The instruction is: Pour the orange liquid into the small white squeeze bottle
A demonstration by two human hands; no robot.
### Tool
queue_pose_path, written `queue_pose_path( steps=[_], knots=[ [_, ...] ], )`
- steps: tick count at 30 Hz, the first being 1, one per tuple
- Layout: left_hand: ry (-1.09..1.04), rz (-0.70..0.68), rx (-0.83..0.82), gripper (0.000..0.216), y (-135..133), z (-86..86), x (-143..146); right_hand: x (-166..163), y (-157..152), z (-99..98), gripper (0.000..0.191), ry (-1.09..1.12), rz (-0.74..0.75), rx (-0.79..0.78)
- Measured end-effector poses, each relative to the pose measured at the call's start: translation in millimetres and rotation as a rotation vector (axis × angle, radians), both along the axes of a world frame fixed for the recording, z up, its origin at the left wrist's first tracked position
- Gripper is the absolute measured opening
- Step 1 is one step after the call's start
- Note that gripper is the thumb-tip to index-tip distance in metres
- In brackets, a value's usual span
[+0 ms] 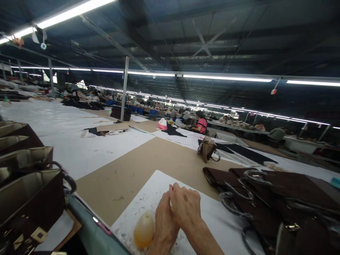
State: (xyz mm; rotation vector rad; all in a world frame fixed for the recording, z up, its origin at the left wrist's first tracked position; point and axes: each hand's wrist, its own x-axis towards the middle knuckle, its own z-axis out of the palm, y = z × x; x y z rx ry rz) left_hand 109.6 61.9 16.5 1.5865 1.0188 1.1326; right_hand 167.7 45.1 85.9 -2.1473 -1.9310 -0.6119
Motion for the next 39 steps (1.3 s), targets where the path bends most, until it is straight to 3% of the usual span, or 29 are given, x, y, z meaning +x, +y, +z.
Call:
queue_pose_path(
  steps=[7,14,19,28,31,34,39],
  knots=[
    [0.004,0.161,0.067,0.027,-3.4,6.3,7.0,16.5,6.7,-6.8,0.028,-0.122,0.129,-0.011],
    [0.033,0.159,0.029,0.02,-2.4,9.6,8.4,29.6,9.3,-5.4,0.023,-0.157,0.301,-0.023],
    [0.045,-0.001,0.002,0.017,4.1,8.4,5.3,42.9,11.9,-3.4,0.019,-0.197,0.441,-0.011],
    [-0.035,-0.351,0.112,0.025,10.9,8.4,-1.8,60.7,5.8,-14.1,0.012,-0.252,0.602,0.018],
    [-0.068,-0.358,0.094,0.03,9.5,13.1,-3.3,64.4,3.5,-14.9,0.009,-0.304,0.674,0.017],
    [-0.094,-0.346,0.07,0.032,6.5,16.9,-4.6,65.9,0.7,-13.3,0.006,-0.27,0.646,-0.006],
    [-0.037,-0.284,0.058,0.028,5.1,14.8,-5.8,65.7,-7.5,-1.3,0.021,-0.144,0.585,-0.122]
  ],
)
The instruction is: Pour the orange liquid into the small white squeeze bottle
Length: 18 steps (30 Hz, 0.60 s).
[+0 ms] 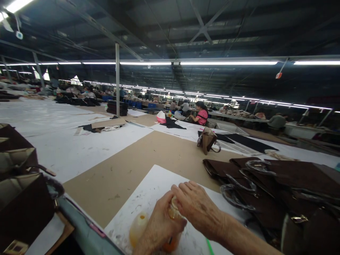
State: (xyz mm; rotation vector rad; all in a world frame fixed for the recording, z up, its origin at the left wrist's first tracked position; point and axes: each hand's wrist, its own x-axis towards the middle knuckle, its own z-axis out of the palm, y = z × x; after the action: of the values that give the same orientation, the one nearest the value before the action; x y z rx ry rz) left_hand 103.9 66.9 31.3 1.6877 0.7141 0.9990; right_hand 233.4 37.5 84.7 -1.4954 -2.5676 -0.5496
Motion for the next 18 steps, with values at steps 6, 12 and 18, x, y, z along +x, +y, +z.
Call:
queue_pose_path(
  steps=[6,12,18],
  knots=[
    [0.063,-0.028,-0.055,0.028,1.5,-6.6,-2.8,0.9,-14.8,20.7,0.022,0.396,-0.099,-0.058],
    [0.06,-0.045,-0.067,0.026,-4.6,-5.4,-7.7,2.9,-29.1,45.0,0.031,1.356,-0.193,-0.216],
    [0.082,-0.02,-0.042,0.026,-8.1,-6.3,-10.8,10.6,-63.0,122.3,0.025,1.826,0.145,-0.129]
  ],
)
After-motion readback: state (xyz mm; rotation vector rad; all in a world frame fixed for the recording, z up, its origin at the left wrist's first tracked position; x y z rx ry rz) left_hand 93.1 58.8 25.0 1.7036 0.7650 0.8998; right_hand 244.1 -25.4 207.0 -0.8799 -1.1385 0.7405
